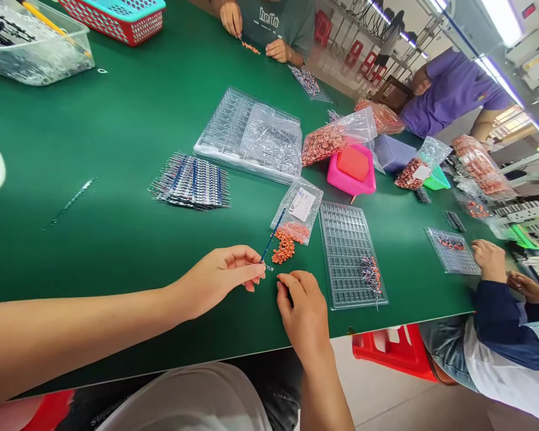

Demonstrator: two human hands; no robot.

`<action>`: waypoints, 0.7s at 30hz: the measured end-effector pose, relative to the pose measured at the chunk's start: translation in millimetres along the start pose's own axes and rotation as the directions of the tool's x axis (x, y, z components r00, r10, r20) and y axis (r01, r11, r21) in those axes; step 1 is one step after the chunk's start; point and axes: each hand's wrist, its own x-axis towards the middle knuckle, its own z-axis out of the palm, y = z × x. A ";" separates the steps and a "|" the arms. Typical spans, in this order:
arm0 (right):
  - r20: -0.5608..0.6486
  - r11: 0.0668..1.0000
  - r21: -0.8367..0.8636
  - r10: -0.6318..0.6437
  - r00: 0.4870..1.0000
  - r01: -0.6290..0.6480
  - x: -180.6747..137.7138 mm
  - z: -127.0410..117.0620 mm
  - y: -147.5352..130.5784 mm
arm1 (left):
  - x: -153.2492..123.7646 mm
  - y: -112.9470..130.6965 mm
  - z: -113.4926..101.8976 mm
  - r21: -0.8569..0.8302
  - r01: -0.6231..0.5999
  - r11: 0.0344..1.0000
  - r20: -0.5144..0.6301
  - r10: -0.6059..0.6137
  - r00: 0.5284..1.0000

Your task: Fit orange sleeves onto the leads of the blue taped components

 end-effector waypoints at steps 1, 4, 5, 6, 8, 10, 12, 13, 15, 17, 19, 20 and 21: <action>0.005 0.999 -0.029 -0.023 1.000 0.023 1.1 -0.4 -0.1 | 0.2 -0.1 0.0 -0.002 0.002 1.000 -0.001 -0.002 1.000; 0.016 0.989 -0.108 -0.101 0.995 0.102 4.8 -2.2 -1.3 | 0.7 -0.2 0.0 -0.011 0.005 1.000 0.001 -0.005 1.000; 0.023 0.984 -0.130 -0.124 0.992 0.126 6.3 -2.5 -2.0 | 0.8 -0.3 0.0 -0.012 0.004 1.000 0.004 -0.004 1.000; 0.030 0.979 -0.147 -0.141 0.989 0.144 8.1 -2.5 -2.7 | 0.8 -0.4 0.1 -0.011 0.001 1.000 0.009 -0.001 1.000; 0.042 0.971 -0.176 -0.159 0.986 0.164 12.2 -1.4 -3.9 | 0.7 -0.9 0.0 -0.004 -0.008 1.000 0.018 0.009 1.000; 0.031 0.969 -0.198 -0.145 0.989 0.148 16.3 0.6 -4.9 | 0.7 -1.8 -0.1 0.007 -0.019 1.000 0.026 0.019 0.999; 0.001 0.983 -0.160 -0.087 0.996 0.086 18.8 1.5 -6.2 | 0.7 -2.8 -0.3 0.026 -0.034 0.999 0.034 0.033 0.999; -0.016 0.994 -0.102 -0.038 0.999 0.036 19.0 1.0 -7.0 | 0.5 -3.2 -0.3 0.038 -0.040 0.998 0.038 0.039 0.999; -0.042 0.993 0.077 0.091 0.995 -0.088 16.4 -2.0 -9.7 | -0.5 -3.8 0.2 0.066 -0.049 0.997 0.056 0.045 0.997; -0.061 0.938 0.291 0.215 0.975 -0.189 10.2 -5.8 -13.2 | -3.1 -4.1 1.5 0.087 -0.053 0.995 0.087 0.045 0.995; -0.080 0.852 0.467 0.308 0.948 -0.237 2.2 -7.7 -17.2 | -7.3 -4.2 3.9 0.079 -0.055 0.995 0.120 0.045 0.992; -0.093 0.813 0.532 0.336 0.937 -0.239 -1.8 -7.4 -19.1 | -9.9 -4.2 5.4 0.067 -0.051 0.996 0.134 0.042 0.990; -0.109 0.783 0.577 0.355 0.928 -0.232 -5.4 -6.1 -21.0 | -12.6 -4.2 6.9 0.054 -0.043 0.998 0.147 0.034 0.989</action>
